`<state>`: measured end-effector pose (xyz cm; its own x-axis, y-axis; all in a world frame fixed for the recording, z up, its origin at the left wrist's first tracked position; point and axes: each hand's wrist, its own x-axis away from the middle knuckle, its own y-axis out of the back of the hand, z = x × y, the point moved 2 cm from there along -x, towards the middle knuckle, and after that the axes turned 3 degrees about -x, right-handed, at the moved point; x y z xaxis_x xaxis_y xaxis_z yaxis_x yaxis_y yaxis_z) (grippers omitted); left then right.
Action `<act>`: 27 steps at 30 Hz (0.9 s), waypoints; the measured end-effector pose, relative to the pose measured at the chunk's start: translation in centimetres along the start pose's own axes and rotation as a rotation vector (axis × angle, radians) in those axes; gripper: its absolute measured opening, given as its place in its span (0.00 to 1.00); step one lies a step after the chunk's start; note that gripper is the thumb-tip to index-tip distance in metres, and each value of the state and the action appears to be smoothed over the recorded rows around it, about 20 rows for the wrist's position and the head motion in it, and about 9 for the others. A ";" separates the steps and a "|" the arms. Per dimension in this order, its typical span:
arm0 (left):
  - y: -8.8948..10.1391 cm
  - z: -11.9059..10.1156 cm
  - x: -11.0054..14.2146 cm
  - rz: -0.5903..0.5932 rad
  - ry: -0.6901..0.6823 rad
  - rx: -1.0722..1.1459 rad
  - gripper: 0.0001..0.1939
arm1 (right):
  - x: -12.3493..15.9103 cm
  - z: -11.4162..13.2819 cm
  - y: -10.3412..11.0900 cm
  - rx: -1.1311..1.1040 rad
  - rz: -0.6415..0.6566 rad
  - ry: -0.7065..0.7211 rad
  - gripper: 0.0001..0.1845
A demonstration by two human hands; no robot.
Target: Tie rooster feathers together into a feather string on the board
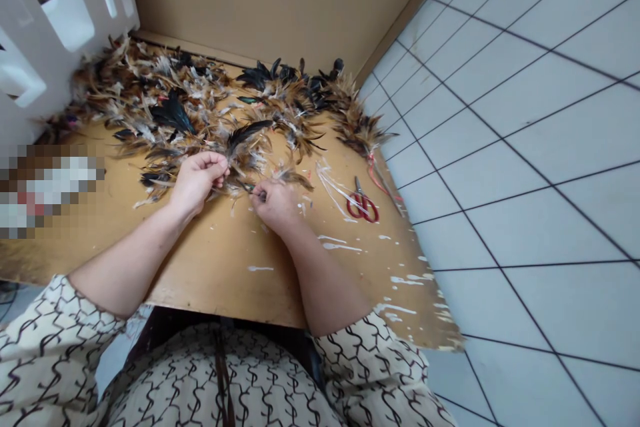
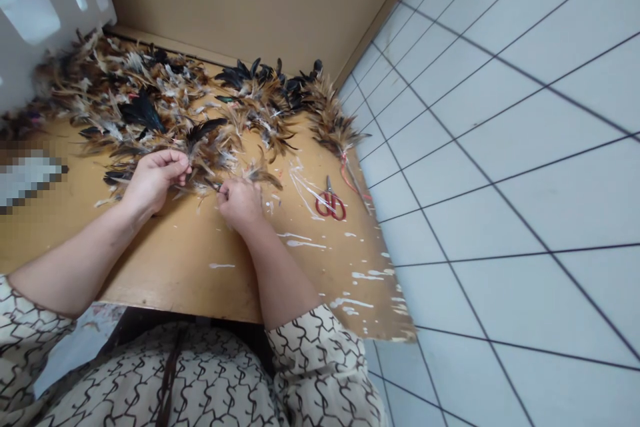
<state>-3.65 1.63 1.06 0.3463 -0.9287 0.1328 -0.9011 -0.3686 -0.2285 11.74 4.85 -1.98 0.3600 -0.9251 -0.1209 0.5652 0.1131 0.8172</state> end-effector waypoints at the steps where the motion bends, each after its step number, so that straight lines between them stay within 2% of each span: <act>1: 0.0 0.1 0.0 0.009 -0.002 -0.007 0.06 | 0.0 0.0 0.0 -0.056 0.002 -0.021 0.06; 3: 0.0 0.2 0.0 0.020 -0.006 -0.016 0.06 | 0.0 -0.3 0.0 -0.267 -0.011 -0.112 0.07; 6: -0.1 0.5 0.1 0.019 0.004 -0.010 0.05 | -0.1 -0.5 -0.1 -0.726 -0.042 -0.238 0.08; 8: -0.2 0.7 0.2 0.029 0.018 -0.007 0.04 | -0.2 -0.3 -0.3 -0.981 -0.065 -0.249 0.12; 10: -0.4 0.8 0.3 0.060 0.035 -0.012 0.04 | -0.2 -0.1 -0.5 -1.137 -0.079 -0.251 0.16; 16: -0.9 1.3 0.8 0.138 0.124 -0.087 0.07 | 0.1 0.8 -1.0 -1.245 -0.055 -0.236 0.18; 27: -0.9 1.5 0.7 0.180 0.094 -0.113 0.08 | 0.0 0.5 -1.0 -1.278 -0.102 -0.194 0.16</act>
<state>-2.25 1.25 -0.08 0.1564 -0.9692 0.1902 -0.9713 -0.1858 -0.1482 10.83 4.61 -2.48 0.2219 -0.9748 0.0210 0.9260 0.2039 -0.3177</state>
